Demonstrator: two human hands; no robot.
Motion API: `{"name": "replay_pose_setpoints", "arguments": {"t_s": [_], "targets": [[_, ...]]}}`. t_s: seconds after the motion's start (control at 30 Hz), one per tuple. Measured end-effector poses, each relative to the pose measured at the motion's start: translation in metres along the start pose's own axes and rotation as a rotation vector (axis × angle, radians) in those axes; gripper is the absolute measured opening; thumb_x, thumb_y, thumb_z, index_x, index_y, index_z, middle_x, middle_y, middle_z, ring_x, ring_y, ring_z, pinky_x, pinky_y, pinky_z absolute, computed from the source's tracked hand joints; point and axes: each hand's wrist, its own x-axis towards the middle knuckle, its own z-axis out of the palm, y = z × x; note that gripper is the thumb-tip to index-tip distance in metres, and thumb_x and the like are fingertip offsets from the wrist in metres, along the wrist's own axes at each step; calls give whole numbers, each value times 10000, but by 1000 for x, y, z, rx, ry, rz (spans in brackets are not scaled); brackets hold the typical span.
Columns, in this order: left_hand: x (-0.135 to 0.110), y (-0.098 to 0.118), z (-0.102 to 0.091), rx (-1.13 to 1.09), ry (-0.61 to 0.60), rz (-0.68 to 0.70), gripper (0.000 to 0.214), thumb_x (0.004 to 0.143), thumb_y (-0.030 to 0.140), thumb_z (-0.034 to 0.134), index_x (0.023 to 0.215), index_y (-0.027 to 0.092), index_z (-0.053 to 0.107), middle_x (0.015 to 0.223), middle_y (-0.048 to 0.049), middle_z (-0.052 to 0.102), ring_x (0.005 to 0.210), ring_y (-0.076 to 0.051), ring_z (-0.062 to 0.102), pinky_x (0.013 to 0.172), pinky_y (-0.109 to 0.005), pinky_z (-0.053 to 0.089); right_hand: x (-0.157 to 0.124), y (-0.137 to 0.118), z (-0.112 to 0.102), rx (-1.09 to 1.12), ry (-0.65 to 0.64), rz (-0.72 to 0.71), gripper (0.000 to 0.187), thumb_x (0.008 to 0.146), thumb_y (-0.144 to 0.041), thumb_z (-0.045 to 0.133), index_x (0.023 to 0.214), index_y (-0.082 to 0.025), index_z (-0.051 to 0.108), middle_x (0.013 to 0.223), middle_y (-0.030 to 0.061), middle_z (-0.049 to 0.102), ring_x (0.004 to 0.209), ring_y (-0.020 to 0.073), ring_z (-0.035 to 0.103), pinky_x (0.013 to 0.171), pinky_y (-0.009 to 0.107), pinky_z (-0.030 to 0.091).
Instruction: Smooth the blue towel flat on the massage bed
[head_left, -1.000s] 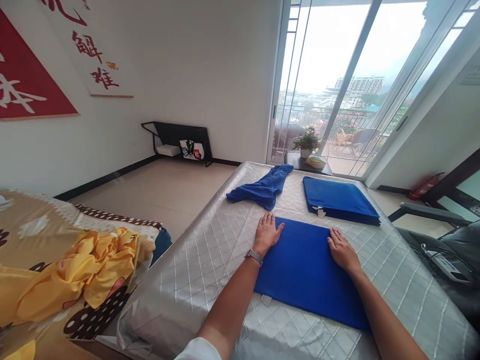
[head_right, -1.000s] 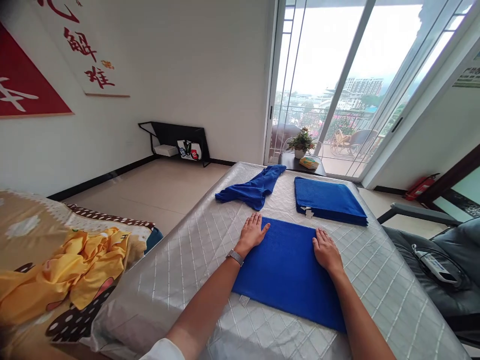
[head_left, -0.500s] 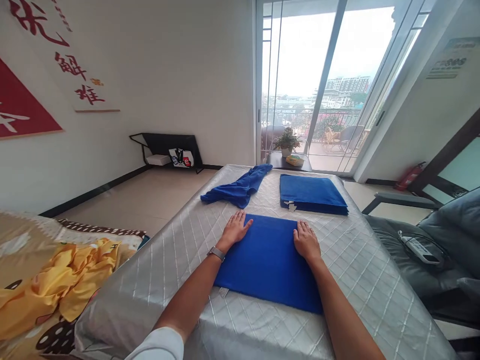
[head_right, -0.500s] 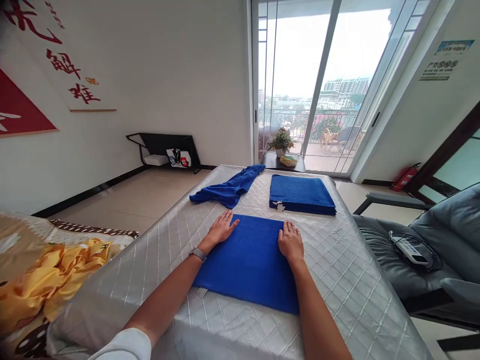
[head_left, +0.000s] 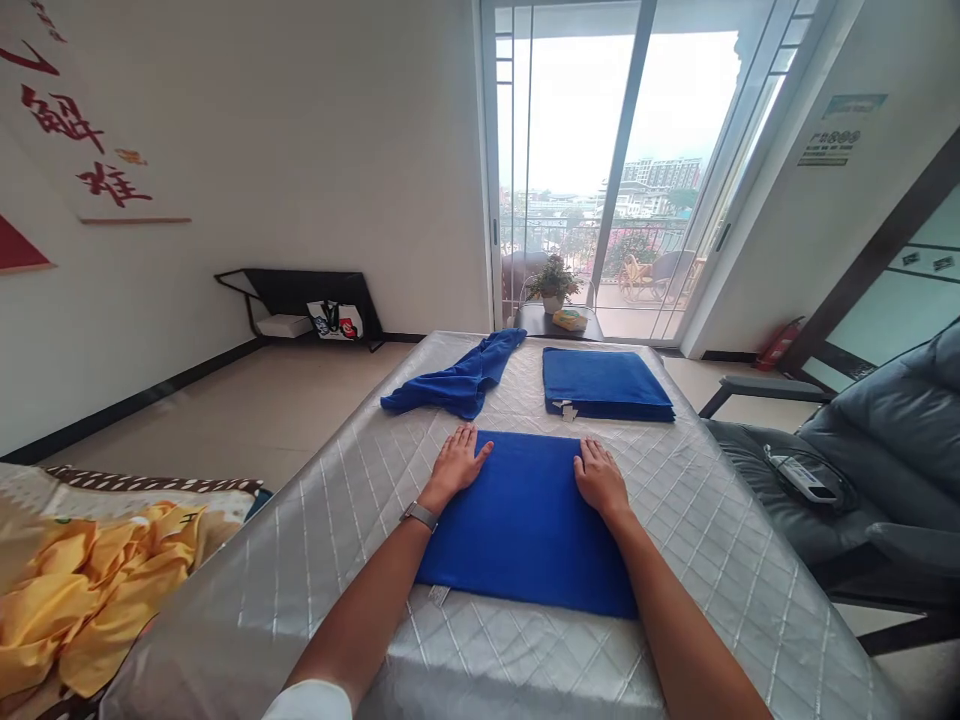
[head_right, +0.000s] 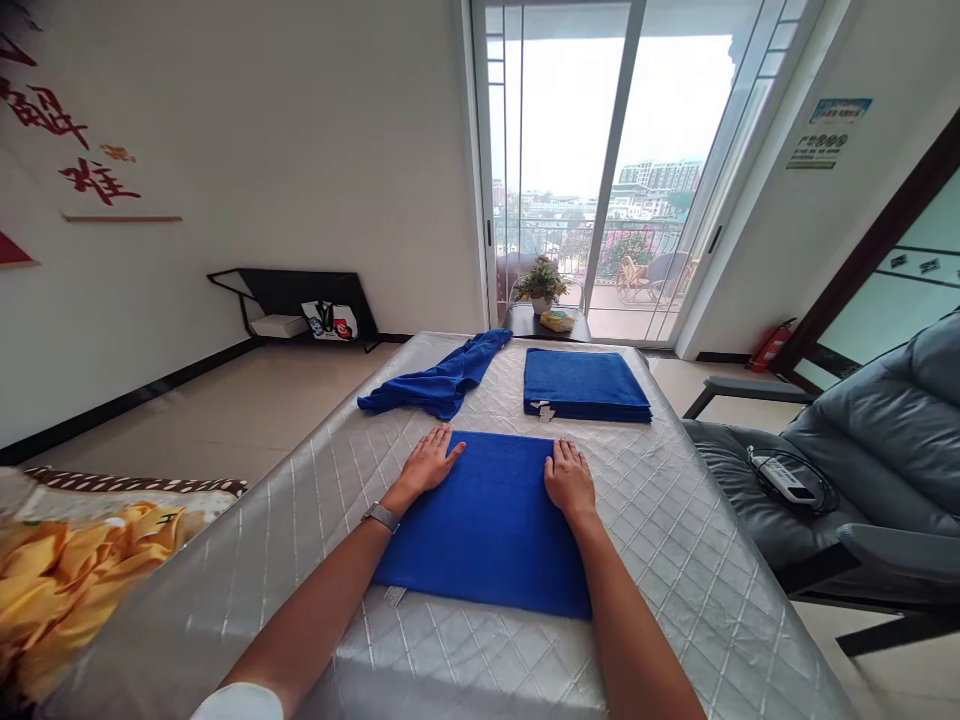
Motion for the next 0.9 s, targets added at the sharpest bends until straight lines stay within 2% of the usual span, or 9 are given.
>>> {"name": "replay_pose_setpoints", "arguments": {"t_s": [0.27,0.4,0.57,0.9], "targets": [[-1,5,-4,-37,5,-18,803,1006,631,117,1546,65,300,1616,-148,259,1505,-258,211,1220,-420,183,3,3,2,-42,8,-7,583,1012,-327,248,1521,-67,368,1597,125,339,1492,216,245,1214,379,184],[-1,6,-5,-45,9,-19,781,1006,628,125,1546,95,313,1613,-140,275,1503,-254,219,1220,-422,185,2,3,1,-71,20,-8,577,1007,-315,250,1517,-79,378,1591,124,348,1489,211,257,1210,390,199],[-1,6,-5,-53,9,-16,786,1010,619,141,1542,64,308,1615,-155,261,1504,-259,214,1224,-415,173,1,0,-2,-113,45,-15,571,1000,-294,252,1499,-65,406,1574,129,381,1475,217,290,1208,396,201],[-1,3,-2,-18,33,1,753,1018,602,157,1539,84,324,1605,-148,293,1496,-255,241,1222,-408,182,-1,-4,-3,-176,55,-22,551,1000,-292,270,1479,-83,446,1549,131,425,1455,245,330,1200,418,190]]}}
